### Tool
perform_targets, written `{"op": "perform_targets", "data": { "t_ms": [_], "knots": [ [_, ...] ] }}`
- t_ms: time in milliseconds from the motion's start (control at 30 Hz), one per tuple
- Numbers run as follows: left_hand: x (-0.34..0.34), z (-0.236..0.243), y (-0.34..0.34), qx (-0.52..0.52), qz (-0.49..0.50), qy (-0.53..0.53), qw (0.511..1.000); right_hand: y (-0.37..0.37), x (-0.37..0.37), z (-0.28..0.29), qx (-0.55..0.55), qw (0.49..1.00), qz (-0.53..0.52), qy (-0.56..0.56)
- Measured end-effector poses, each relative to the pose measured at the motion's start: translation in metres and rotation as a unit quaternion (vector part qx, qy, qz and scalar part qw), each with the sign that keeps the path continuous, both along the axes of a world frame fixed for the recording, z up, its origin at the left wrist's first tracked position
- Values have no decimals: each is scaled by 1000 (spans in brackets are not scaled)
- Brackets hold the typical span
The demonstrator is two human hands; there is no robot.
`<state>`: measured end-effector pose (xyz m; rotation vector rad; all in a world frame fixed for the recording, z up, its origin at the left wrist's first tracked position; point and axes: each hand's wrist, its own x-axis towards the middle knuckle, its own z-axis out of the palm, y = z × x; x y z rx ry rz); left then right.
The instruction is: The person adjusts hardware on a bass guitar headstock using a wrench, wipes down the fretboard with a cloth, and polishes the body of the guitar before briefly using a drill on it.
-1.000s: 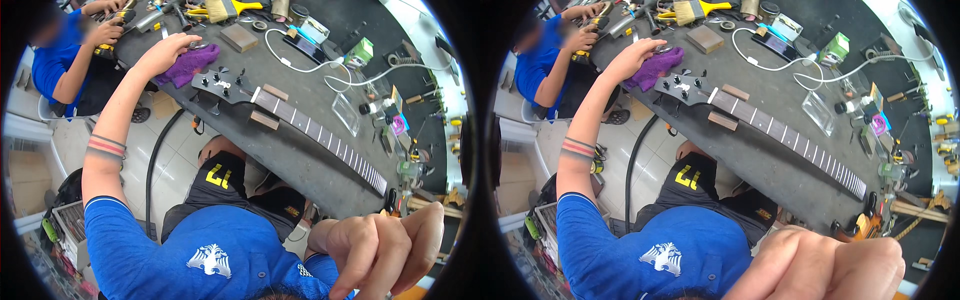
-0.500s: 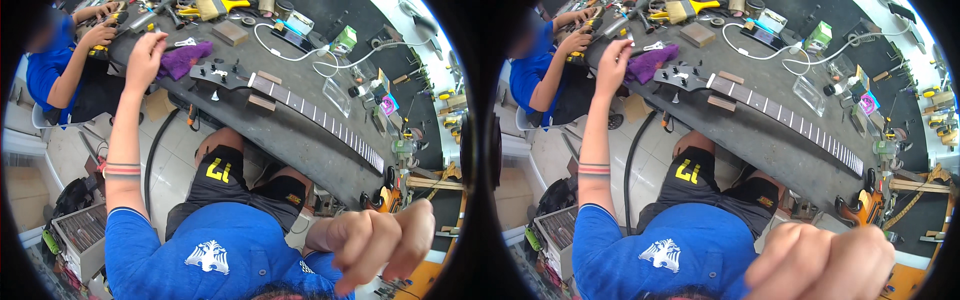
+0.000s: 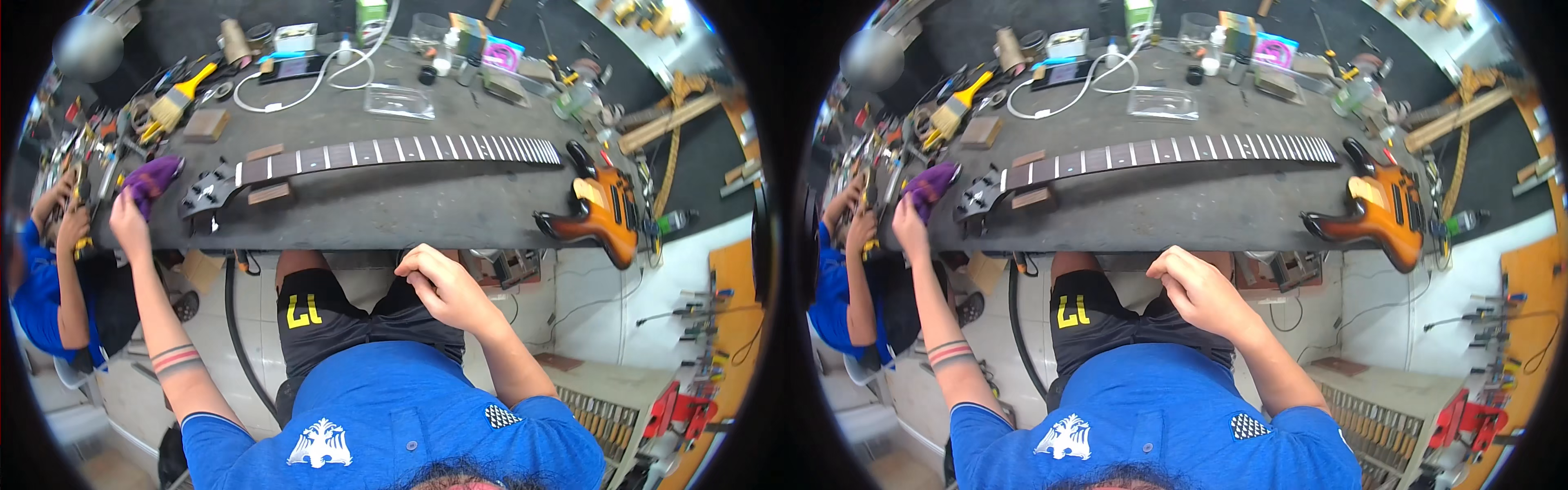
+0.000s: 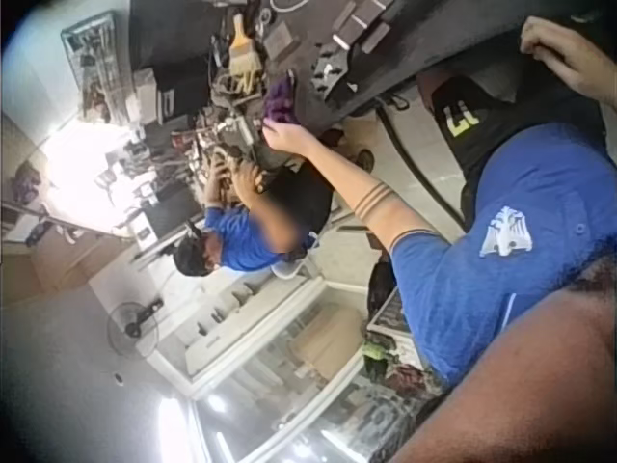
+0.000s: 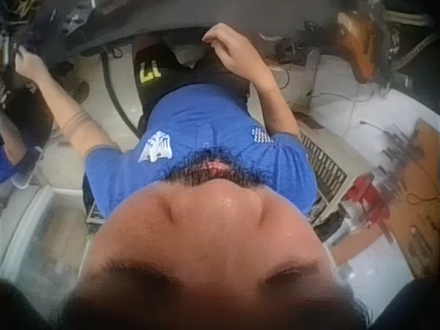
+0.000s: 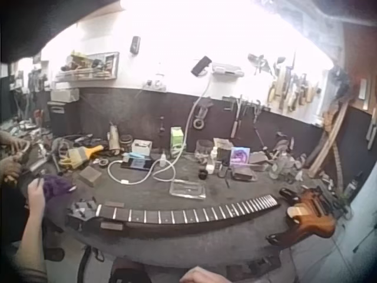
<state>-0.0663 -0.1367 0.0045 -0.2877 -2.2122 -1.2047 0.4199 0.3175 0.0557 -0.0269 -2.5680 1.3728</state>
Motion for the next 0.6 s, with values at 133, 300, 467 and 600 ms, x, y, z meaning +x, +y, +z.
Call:
{"op": "perform_targets", "data": {
  "t_ms": [133,300,467,600],
  "knots": [
    [-16,45,-31,26,-12,32,999,11,17,-11,-25,999,-26,-6],
    [105,107,68,28,-185,1,982,6,4,-7,-176,984,-15,19],
    [288,95,217,-180,-439,117,872,-45,-50,4,-444,883,114,104],
    [336,65,229,-124,-467,11,876,-41,-60,5,-160,973,69,154]
  ]
}}
